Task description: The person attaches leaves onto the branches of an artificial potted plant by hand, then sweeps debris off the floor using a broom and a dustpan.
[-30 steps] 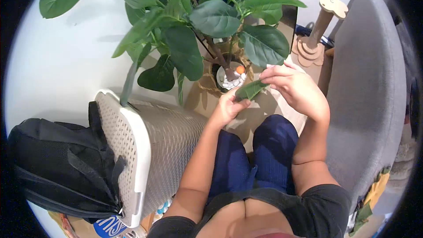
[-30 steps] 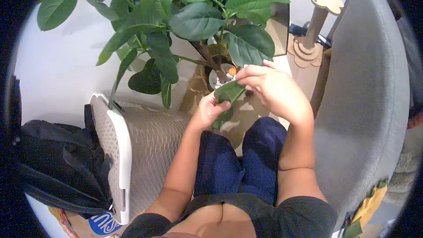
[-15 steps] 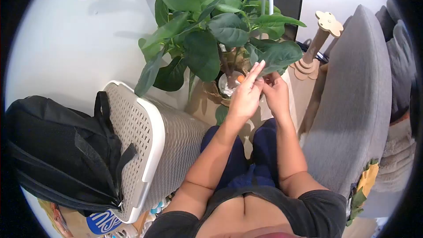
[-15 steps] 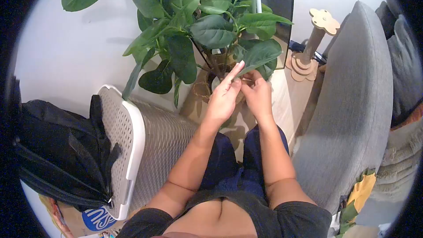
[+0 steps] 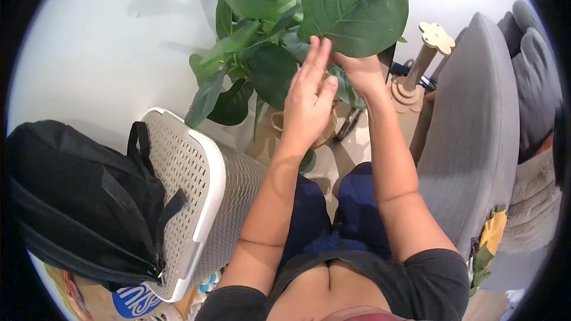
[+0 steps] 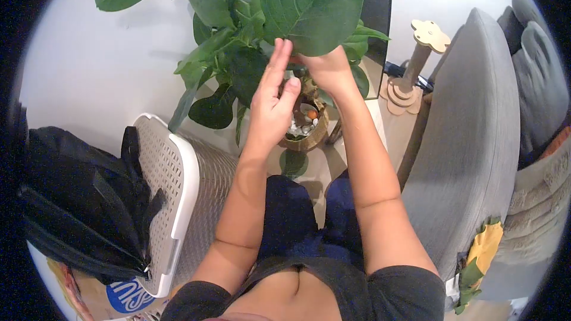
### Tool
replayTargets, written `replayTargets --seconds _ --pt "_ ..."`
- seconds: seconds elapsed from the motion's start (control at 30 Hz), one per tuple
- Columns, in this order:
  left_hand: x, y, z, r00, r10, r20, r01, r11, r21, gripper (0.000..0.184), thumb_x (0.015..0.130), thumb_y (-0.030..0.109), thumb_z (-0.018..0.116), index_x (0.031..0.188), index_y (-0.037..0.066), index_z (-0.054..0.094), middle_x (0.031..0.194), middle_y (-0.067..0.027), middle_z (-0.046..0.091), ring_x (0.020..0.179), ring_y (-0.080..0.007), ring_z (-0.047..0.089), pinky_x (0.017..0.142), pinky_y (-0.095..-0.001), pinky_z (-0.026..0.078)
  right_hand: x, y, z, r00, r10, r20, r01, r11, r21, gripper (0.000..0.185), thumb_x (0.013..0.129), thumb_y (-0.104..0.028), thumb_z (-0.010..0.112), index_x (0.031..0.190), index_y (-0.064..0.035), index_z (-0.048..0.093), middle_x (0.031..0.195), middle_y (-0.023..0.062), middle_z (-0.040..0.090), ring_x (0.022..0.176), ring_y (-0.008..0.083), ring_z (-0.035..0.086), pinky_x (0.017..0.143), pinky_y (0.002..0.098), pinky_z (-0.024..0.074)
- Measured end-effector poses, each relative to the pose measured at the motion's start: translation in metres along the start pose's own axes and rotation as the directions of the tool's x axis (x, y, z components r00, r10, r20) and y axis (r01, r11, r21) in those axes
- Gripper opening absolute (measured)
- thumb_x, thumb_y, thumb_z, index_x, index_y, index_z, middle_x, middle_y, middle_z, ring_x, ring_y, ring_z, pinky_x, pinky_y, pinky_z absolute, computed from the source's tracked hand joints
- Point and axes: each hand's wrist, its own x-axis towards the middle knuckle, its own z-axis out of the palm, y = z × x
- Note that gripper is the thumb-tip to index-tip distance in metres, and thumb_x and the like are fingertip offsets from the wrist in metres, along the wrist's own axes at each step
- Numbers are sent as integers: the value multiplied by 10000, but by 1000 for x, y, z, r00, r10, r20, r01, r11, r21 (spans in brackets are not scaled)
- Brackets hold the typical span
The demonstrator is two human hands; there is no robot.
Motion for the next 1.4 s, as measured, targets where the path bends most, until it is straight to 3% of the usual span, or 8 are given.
replayTargets --seconds 0.2,0.4,0.57,0.73,0.93,1.13,1.23,1.4 --pt "-10 0 12 966 -257 31 256 934 -248 446 834 155 519 1266 70 439 1293 -122 449 1052 -265 534 930 -326 368 -18 30 -13 987 158 6 -158 985 67 225 748 -56 615 920 87 588 836 130 633 733 160 609 668 265 481" --pt "-5 1 1 993 -105 -63 100 992 -73 386 841 139 519 1218 59 494 1278 -120 466 1045 -231 530 860 -312 426 9 18 -14 986 166 8 -159 957 -242 225 780 -80 599 943 75 575 839 111 624 730 149 595 665 262 482" --pt "-19 -22 -33 846 -179 -502 153 984 -93 96 828 82 553 846 -6 590 812 -53 562 730 -115 509 644 -245 422 61 1 0 991 -50 -128 62 994 94 200 812 -106 585 945 42 564 832 94 618 746 136 596 682 243 479" --pt "9 -23 -40 783 -75 -618 137 989 53 193 806 78 572 978 -2 536 941 -69 518 791 -134 487 701 -261 406 82 26 23 999 -43 33 36 984 175 207 831 -123 567 960 38 562 870 108 620 780 164 606 737 261 481" --pt "-1 -20 -17 856 51 -514 140 935 326 269 715 70 620 956 21 513 961 -94 497 830 -201 472 748 -319 397 60 30 11 969 30 243 39 961 -273 282 823 -128 534 1063 10 587 1049 128 582 989 172 537 866 273 432" --pt "27 4 21 829 510 -228 -300 751 588 584 663 3 601 1217 106 452 1191 -128 453 1175 -325 371 977 -429 305 44 33 -20 932 -105 347 257 868 -425 513 782 -180 618 1229 -29 416 1207 120 482 1060 238 503 894 333 404" --pt "54 13 27 850 516 108 -439 579 687 440 701 38 549 1094 234 567 1214 17 494 1236 -204 359 1015 -453 266 39 44 -34 811 -434 392 576 705 -413 384 810 -196 526 1165 -59 471 1175 168 500 1053 307 503 903 393 380" --pt "63 9 39 807 547 223 -553 566 612 187 708 113 594 890 153 593 998 20 608 1017 -149 549 989 -451 306 35 31 -82 922 -151 355 383 476 -792 361 835 -211 492 1170 -78 484 1209 149 492 1137 251 454 956 357 343"
